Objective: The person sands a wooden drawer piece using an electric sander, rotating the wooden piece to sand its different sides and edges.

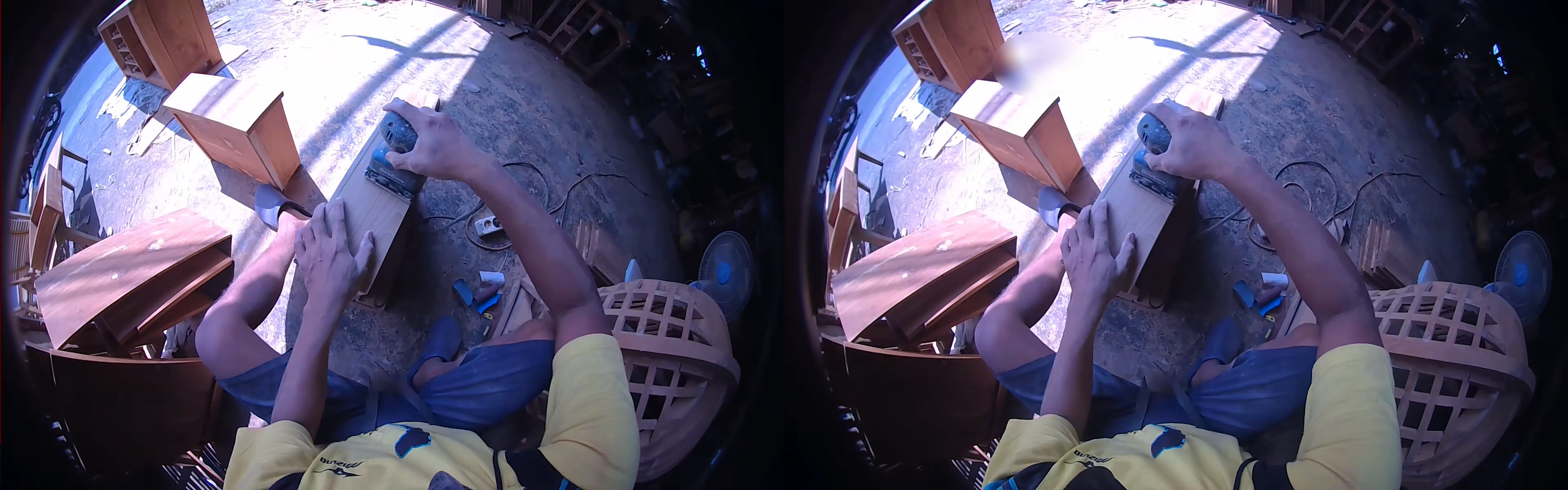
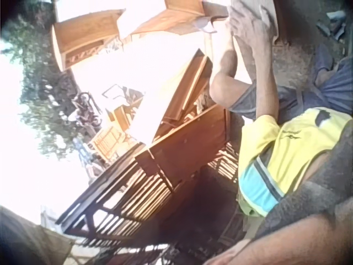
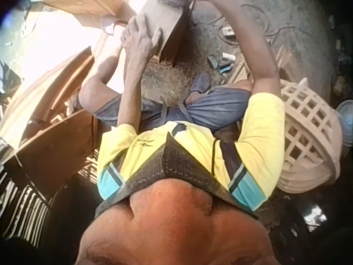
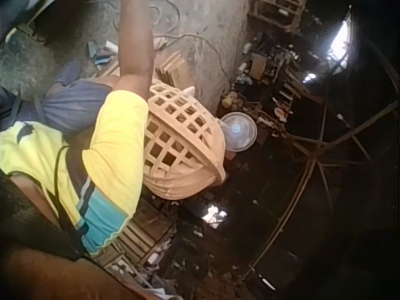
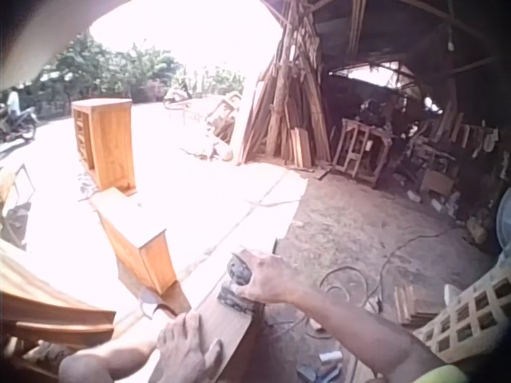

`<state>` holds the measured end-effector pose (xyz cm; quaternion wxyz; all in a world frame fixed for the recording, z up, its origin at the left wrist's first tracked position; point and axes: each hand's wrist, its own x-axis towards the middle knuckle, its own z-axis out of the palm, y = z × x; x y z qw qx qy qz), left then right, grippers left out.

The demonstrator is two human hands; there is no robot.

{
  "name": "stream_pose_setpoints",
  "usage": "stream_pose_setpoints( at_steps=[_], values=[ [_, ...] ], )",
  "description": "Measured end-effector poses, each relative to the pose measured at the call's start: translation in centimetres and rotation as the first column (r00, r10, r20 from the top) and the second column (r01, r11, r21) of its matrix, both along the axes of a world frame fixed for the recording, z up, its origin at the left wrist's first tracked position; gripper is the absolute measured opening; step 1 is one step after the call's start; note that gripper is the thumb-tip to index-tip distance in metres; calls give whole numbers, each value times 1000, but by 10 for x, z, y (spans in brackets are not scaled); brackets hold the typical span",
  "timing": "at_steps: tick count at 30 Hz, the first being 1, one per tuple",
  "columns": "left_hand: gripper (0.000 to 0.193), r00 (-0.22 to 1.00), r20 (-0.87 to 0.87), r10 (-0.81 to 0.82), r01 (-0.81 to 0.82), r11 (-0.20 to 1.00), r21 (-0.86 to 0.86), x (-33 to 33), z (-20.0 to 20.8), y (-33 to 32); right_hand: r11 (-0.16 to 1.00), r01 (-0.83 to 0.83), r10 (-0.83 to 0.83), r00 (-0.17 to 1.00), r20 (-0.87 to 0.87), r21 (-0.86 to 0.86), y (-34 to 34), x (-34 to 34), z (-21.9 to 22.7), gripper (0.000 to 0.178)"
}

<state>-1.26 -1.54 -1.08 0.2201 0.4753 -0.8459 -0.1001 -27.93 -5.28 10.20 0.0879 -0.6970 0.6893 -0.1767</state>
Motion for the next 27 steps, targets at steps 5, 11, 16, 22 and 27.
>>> stream_pose_setpoints(
  at_steps=[5, 11, 16, 22, 27],
  values=[
    [80, 999, 41, -16, 17, 999, -43, -7, -2, 1, 976, 216, -214, 967, -138, 4, -76, -90, -1, 89],
    [78, 998, 60, -19, 18, 999, 27, -11, 4, 0, 979, 187, -194, 978, 82, 87, -149, -136, 0, 96],
    [77, 995, 97, 37, -40, 999, 35, -11, 5, 0, 942, 169, -260, 914, 312, 289, -140, -174, -1, 73],
    [77, 996, 67, 55, -59, 996, 68, -8, 6, -2, 947, 243, -300, 901, 312, 210, -73, -215, -23, 74],
    [72, 995, 30, 96, -99, 990, 105, -10, 7, -4, 932, 253, -238, 967, 88, -260, -1, -145, -43, 80]
  ],
)
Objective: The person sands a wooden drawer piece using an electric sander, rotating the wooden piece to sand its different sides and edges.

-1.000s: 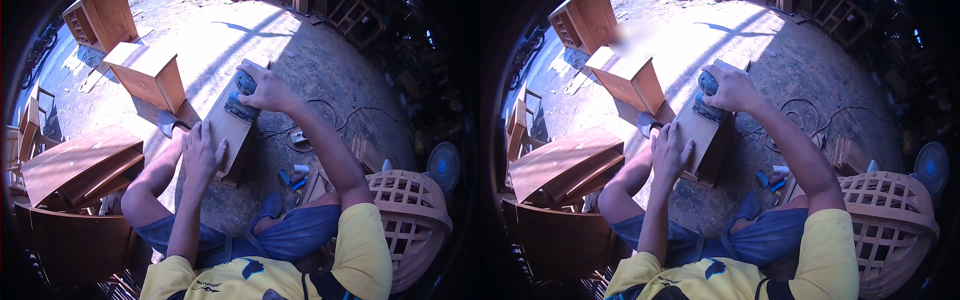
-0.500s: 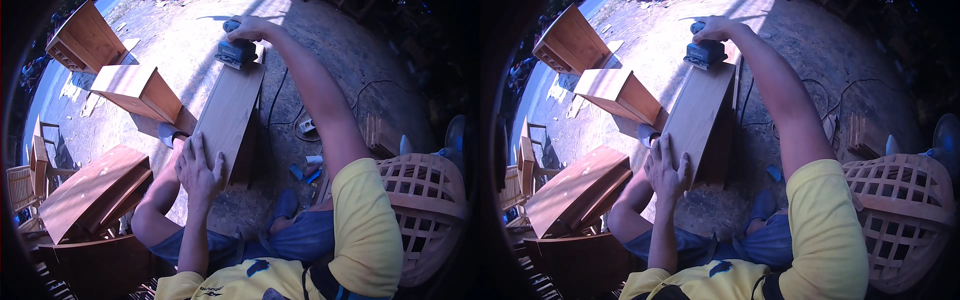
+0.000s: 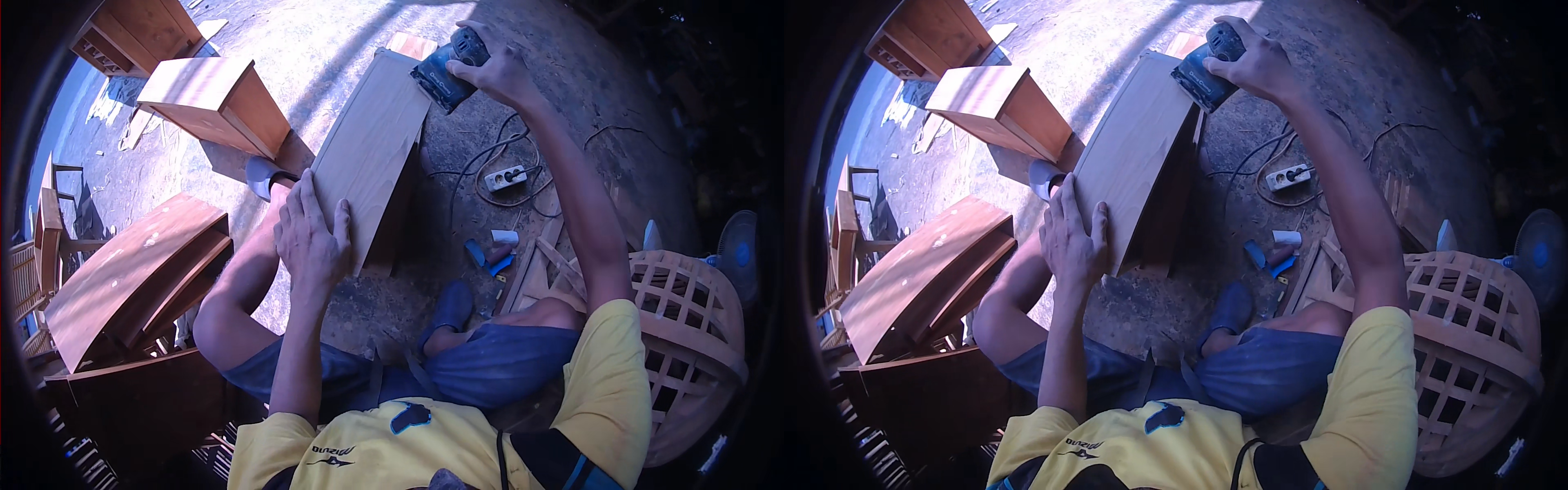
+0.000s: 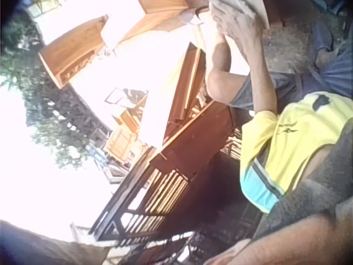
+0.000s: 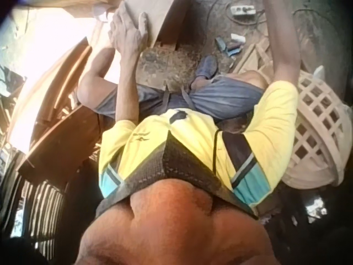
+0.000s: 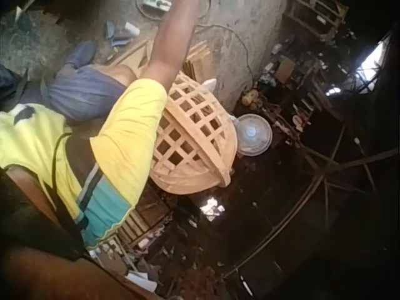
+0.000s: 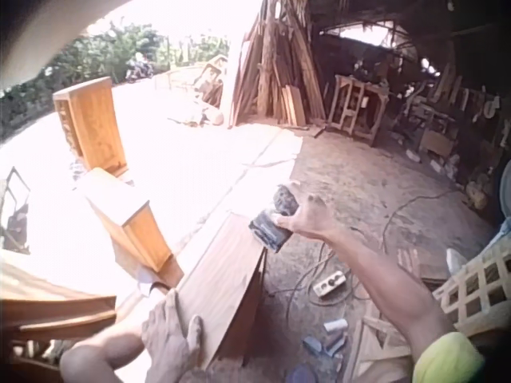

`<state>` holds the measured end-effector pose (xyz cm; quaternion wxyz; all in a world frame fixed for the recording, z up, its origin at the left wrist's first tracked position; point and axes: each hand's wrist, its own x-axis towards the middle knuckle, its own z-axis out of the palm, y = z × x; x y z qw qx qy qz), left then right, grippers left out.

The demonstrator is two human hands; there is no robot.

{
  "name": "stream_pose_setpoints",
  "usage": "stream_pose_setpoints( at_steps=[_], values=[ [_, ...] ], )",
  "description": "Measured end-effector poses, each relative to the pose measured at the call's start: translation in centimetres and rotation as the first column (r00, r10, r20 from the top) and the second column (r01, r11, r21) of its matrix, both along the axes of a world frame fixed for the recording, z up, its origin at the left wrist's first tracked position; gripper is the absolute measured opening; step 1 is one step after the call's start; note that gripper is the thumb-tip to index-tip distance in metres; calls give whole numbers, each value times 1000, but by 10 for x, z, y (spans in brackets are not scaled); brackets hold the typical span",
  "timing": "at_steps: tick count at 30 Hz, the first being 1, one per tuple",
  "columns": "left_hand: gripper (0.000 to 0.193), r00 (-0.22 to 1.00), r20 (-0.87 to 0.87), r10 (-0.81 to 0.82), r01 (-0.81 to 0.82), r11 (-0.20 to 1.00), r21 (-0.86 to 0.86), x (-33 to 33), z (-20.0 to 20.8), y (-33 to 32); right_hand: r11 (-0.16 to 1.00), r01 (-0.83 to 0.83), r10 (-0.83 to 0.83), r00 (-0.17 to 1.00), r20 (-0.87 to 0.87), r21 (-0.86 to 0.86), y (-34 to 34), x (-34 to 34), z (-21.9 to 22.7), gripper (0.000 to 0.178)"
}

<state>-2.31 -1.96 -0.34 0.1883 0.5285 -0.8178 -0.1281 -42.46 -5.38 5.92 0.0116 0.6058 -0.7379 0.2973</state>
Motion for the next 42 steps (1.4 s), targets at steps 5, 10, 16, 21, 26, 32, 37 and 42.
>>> stream_pose_setpoints(
  at_steps=[5, 10, 16, 21, 26, 32, 37, 42],
  values=[
    [52, 992, -105, -76, 81, 996, 42, 10, -4, -17, 970, -182, 189, 982, 31, -160, 88, 111, 2, 80],
    [41, 948, -276, -158, 238, 929, 283, 40, 5, -47, 832, -555, 554, 829, 72, -16, 154, 200, 10, 87],
    [42, 828, -538, -159, 366, 879, 304, 65, -21, -60, 883, -410, 412, 910, 40, 229, 96, 194, 46, 82],
    [39, 779, -622, -85, 409, 819, 401, 69, -32, -52, 965, -40, 80, 986, -147, 259, -13, 85, 41, 81],
    [43, 628, -777, 35, 413, 831, 372, 71, -52, -39, 944, 19, 43, 982, -182, 330, -52, 110, 47, 83],
    [47, 629, -777, 11, 430, 828, 360, 79, -59, -37, 908, -264, 338, 920, -196, 326, -10, 205, 51, 82],
    [49, 583, -813, -18, 480, 815, 326, 70, -60, -34, 904, -127, 249, 933, -261, 409, -38, 164, 60, 84],
    [65, 572, -819, 31, 502, 777, 380, 79, -50, -36, 886, -155, 294, 916, -272, 437, -24, 205, 60, 86]
  ],
)
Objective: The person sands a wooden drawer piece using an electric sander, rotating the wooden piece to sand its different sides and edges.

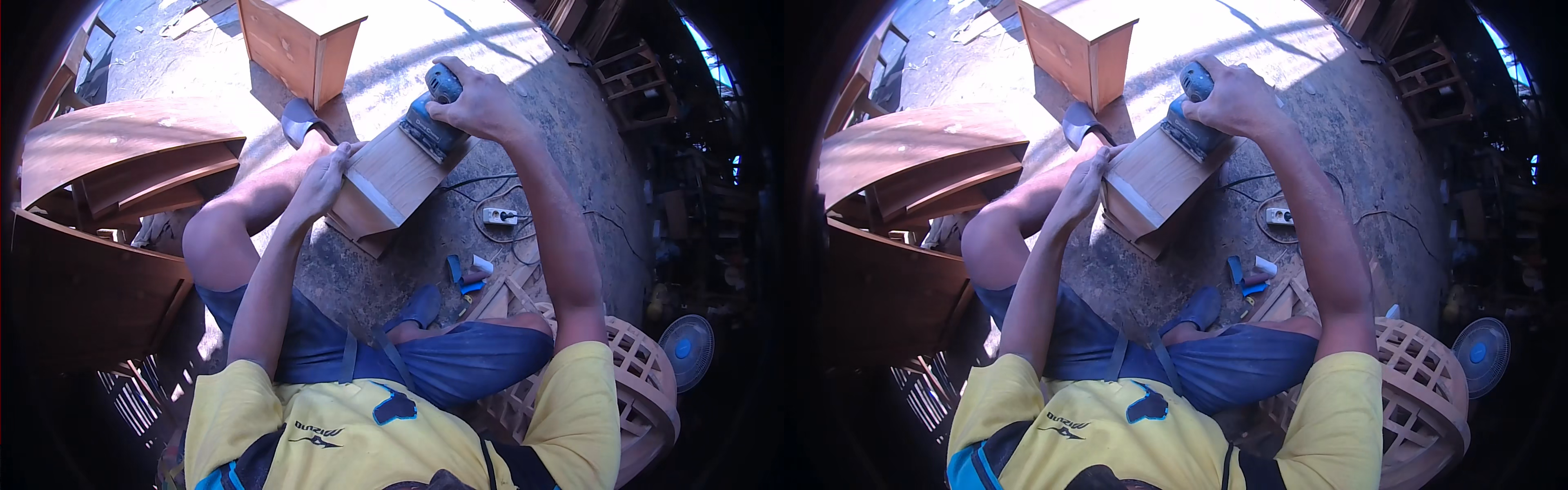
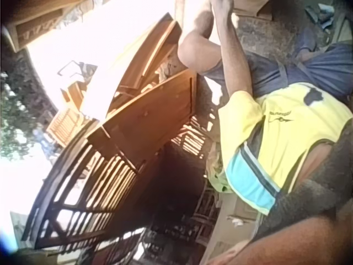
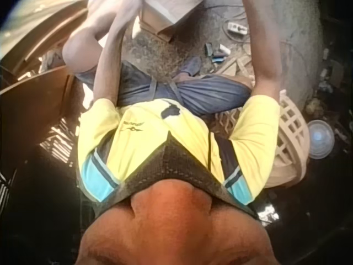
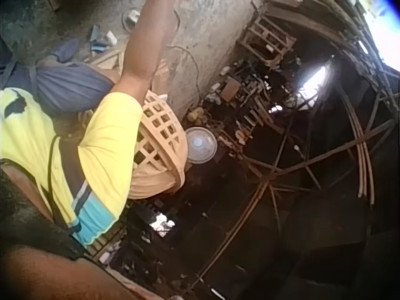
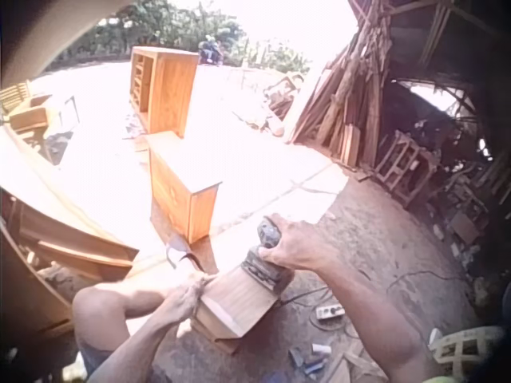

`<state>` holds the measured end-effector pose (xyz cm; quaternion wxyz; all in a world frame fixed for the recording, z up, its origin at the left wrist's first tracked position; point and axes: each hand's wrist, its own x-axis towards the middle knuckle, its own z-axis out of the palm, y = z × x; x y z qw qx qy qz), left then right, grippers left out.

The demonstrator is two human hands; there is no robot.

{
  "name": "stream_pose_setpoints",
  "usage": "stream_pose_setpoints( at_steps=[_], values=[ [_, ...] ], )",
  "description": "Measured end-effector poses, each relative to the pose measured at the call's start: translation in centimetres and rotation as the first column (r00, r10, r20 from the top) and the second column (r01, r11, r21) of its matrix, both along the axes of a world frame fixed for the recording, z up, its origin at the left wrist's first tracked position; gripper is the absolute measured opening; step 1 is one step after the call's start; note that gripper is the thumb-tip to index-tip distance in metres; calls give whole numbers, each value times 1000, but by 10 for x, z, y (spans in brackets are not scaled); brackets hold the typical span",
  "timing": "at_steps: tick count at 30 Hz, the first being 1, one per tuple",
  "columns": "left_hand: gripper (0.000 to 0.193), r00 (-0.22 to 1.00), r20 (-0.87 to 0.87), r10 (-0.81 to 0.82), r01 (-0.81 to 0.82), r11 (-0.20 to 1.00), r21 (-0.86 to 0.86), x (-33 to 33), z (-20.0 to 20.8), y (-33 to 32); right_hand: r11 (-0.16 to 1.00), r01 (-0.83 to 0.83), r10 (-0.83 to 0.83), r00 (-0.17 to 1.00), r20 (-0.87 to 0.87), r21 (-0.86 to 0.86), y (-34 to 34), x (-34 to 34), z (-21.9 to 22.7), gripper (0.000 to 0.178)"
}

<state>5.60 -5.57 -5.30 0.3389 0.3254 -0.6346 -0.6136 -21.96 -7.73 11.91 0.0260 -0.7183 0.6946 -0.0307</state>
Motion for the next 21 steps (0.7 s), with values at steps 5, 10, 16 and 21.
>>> stream_pose_setpoints(
  at_steps=[5, 10, 16, 21],
  values=[
    [83, 993, -120, -18, 50, 962, 270, 9, 14, 3, 991, -137, 136, 984, 112, 0, 48, 72, 6, 74],
    [87, 993, -117, -1, 35, 958, 283, 13, -4, 0, 984, -159, 168, 979, 118, -80, 44, 69, 1, 74],
    [89, 991, -120, 56, -8, 929, 369, 15, -6, 1, 976, -171, 196, 958, 210, -131, 57, 76, -13, 75],
    [73, 955, -227, 189, -29, 825, 564, 14, -11, -1, 996, -21, 40, 970, 240, -83, 40, 107, -4, 73]
  ],
)
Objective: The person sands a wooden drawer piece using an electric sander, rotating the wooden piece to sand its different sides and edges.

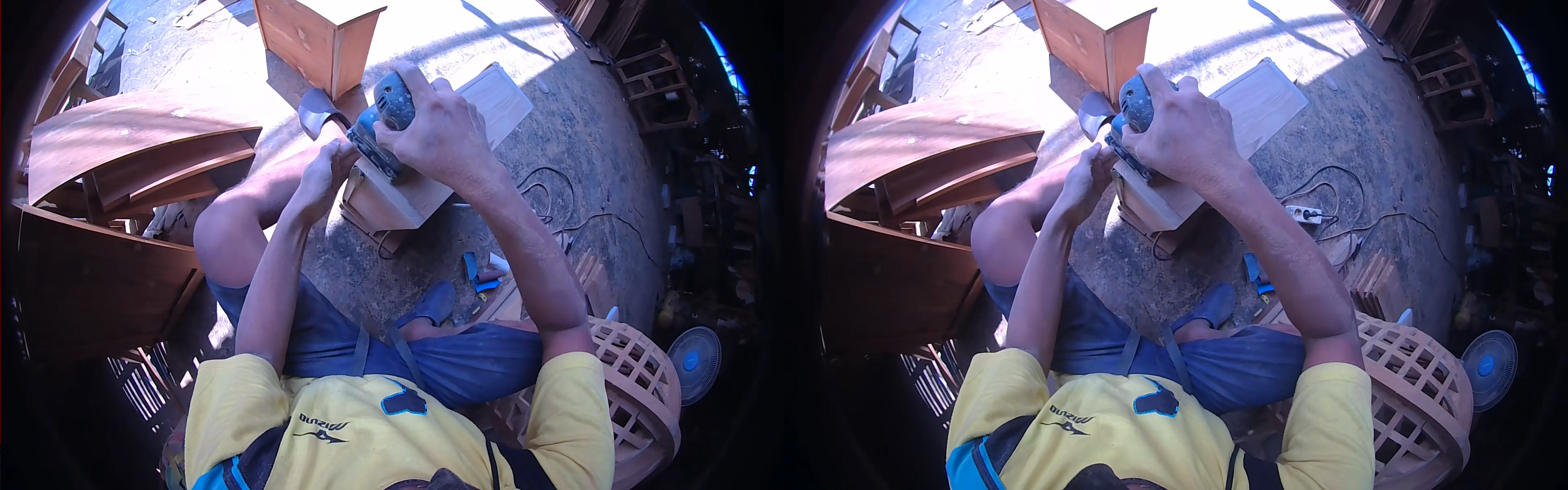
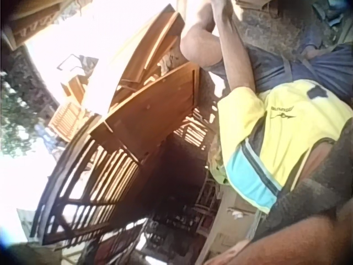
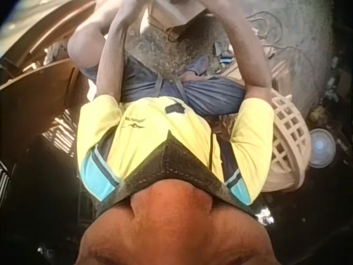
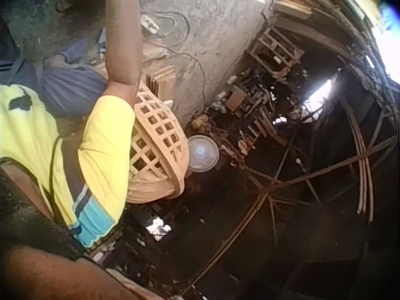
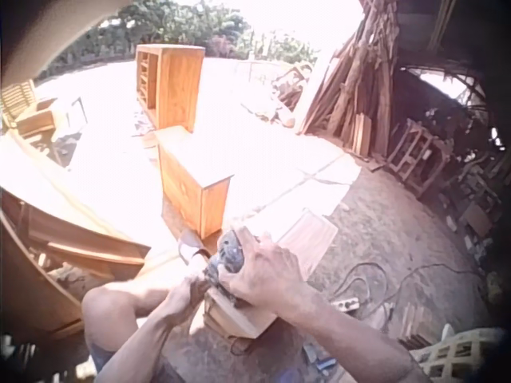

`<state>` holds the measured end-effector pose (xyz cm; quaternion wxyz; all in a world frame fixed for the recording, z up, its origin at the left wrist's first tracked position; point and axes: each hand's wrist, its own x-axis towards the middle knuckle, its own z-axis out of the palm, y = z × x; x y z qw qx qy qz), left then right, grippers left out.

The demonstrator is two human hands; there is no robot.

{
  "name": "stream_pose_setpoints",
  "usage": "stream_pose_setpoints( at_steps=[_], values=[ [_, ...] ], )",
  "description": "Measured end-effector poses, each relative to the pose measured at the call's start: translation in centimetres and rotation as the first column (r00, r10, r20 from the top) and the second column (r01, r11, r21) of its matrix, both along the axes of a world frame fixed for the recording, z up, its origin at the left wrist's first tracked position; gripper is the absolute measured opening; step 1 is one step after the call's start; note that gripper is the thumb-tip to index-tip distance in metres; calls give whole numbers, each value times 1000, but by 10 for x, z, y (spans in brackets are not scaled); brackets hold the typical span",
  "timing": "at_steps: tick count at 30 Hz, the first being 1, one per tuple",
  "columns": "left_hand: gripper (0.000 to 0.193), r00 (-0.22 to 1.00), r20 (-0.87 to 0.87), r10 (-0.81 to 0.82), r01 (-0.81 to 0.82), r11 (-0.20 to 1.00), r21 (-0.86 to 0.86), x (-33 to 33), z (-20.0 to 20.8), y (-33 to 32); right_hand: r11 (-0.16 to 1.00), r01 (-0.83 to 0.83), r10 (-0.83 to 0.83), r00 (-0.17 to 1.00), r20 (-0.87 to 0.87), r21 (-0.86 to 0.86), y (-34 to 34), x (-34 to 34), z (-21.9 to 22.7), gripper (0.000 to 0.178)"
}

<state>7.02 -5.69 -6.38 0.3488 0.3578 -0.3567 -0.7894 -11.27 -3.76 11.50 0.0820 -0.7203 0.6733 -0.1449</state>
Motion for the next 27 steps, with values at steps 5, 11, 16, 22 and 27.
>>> stream_pose_setpoints(
  at_steps=[5, 11, 16, 22, 27],
  values=[
    [58, 999, 7, 53, -53, 995, 83, 1, -7, -5, 999, -44, 43, 998, -54, -26, -16, 11, -8, 73],
    [62, 998, 33, 59, -60, 997, 55, -3, -1, -1, 998, -60, 60, 998, -29, 12, -14, 7, -7, 71],
    [72, 997, 64, -50, 55, 995, -83, 12, -12, -5, 1000, -26, 26, 1000, -6, -9, -18, -17, -5, 75],
    [72, 946, 304, -111, 234, 883, -407, 7, 9, 2, 980, 160, -174, 977, -120, -114, -85, -110, -16, 85],
    [70, 900, 424, -105, 306, 844, -441, -6, 15, 4, 949, 278, -300, 941, -156, -148, -134, -193, -19, 90]
  ],
)
